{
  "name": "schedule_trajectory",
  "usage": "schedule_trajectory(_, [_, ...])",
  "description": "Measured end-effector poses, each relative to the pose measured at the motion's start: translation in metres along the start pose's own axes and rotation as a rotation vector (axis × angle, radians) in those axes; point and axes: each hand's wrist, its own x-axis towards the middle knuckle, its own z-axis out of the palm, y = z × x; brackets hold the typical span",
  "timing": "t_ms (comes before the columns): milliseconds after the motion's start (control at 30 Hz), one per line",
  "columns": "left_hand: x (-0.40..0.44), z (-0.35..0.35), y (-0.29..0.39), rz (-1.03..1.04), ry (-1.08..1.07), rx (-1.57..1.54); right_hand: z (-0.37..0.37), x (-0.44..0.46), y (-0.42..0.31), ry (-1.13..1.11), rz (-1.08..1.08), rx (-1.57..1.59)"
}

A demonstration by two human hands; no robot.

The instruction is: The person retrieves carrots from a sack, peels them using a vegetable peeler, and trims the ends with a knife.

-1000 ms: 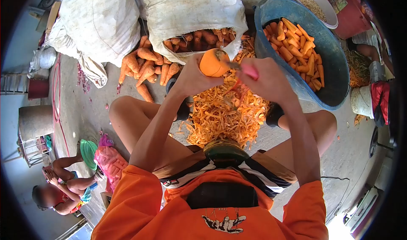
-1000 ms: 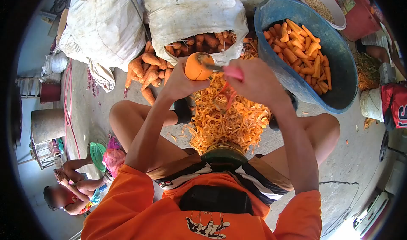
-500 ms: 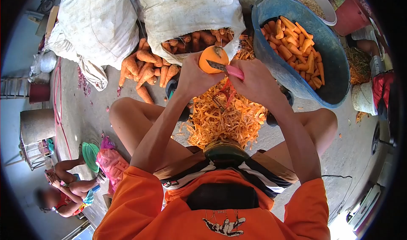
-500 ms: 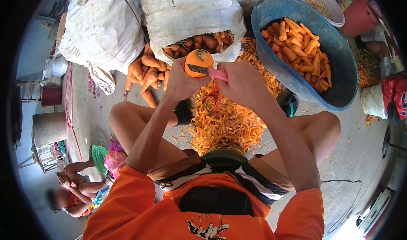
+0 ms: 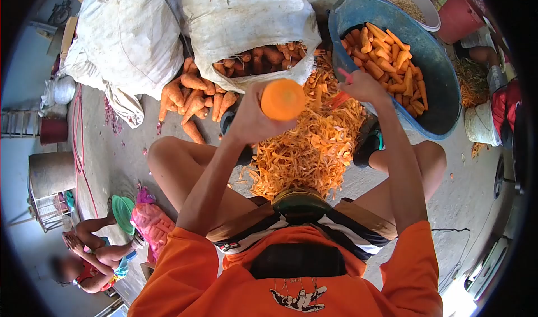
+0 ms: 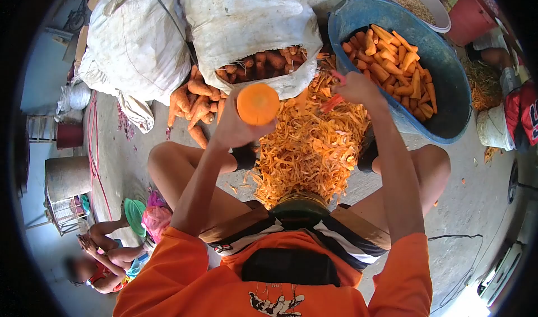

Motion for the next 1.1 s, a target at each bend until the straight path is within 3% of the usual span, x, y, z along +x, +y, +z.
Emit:
schedule_trajectory(67, [-0.003, -0.013, -0.001, -0.119, 0.065, -0.055, -0.006, -0.007, 0.002, 0.143, 0.026, 0.013])
schedule_trajectory(167, [0.007, -0.036, 0.019, -0.326, -0.57, 0.489, -0.004, -0.023, -0.004, 0.09, -0.042, -0.064])
schedule_trajectory(200, [0.011, -0.032, 0.009, -0.27, -0.766, 0.523, 0.002, -0.028, -0.01, 0.086, -0.029, -0.154])
schedule_trajectory(233, [0.019, -0.025, 0.017, -0.256, -0.773, 0.524, 0.012, -0.025, -0.013, 0.094, -0.015, -0.154])
schedule_trajectory(300, [0.038, -0.004, 0.031, -0.157, -0.79, 0.5, 0.034, -0.02, -0.019, -0.133, -0.049, -0.304])
schedule_trajectory(367, [0.059, 0.02, 0.047, -0.019, -0.444, -0.03, 0.055, -0.022, -0.022, -0.131, -0.114, -0.311])
schedule_trajectory(467, [0.084, 0.04, 0.052, -0.047, -0.247, -0.181, 0.05, -0.039, -0.035, -0.1, -0.253, -0.302])
schedule_trajectory(500, [0.086, 0.036, 0.048, -0.017, -0.281, -0.033, 0.046, -0.048, -0.037, -0.081, -0.317, -0.285])
schedule_trajectory(533, [0.087, 0.034, 0.04, 0.013, -0.316, 0.115, 0.046, -0.057, -0.034, 0.1, -0.495, -0.282])
schedule_trajectory(567, [0.083, 0.031, 0.023, 0.018, -0.312, 0.117, 0.048, -0.066, -0.033, 0.104, -0.497, -0.287])
schedule_trajectory(633, [0.07, 0.028, -0.018, -0.072, -0.62, -0.016, 0.025, -0.101, -0.058, 0.252, -0.643, -0.022])
schedule_trajectory(667, [0.065, 0.027, -0.017, -0.076, -0.611, -0.018, 0.019, -0.11, -0.065, 0.247, -0.651, -0.025])
schedule_trajectory(733, [0.047, 0.03, -0.016, -0.259, -0.835, -0.273, 0.014, -0.126, -0.078, 0.307, -0.707, 0.074])
schedule_trajectory(833, [0.03, 0.046, -0.015, -0.144, -0.716, -0.462, -0.005, -0.151, -0.091, 0.179, -0.619, 0.116])
schedule_trajectory(867, [0.032, 0.043, -0.013, -0.201, -0.744, -0.462, -0.007, -0.157, -0.091, 0.174, -0.627, 0.106])
schedule_trajectory(933, [0.034, 0.044, -0.016, -0.209, -0.768, -0.475, -0.006, -0.173, -0.089, 0.372, -0.668, 0.073])
schedule_trajectory(967, [0.034, 0.043, -0.019, -0.222, -0.803, -0.483, -0.009, -0.184, -0.093, 0.363, -0.678, 0.064])
schedule_trajectory(1033, [0.031, 0.036, -0.016, -0.205, -0.809, -0.435, -0.02, -0.212, -0.1, 0.597, -0.513, -0.064])
schedule_trajectory(1100, [0.031, 0.032, -0.013, -0.191, -0.823, -0.387, -0.011, -0.236, -0.125, 0.839, -0.594, 0.679])
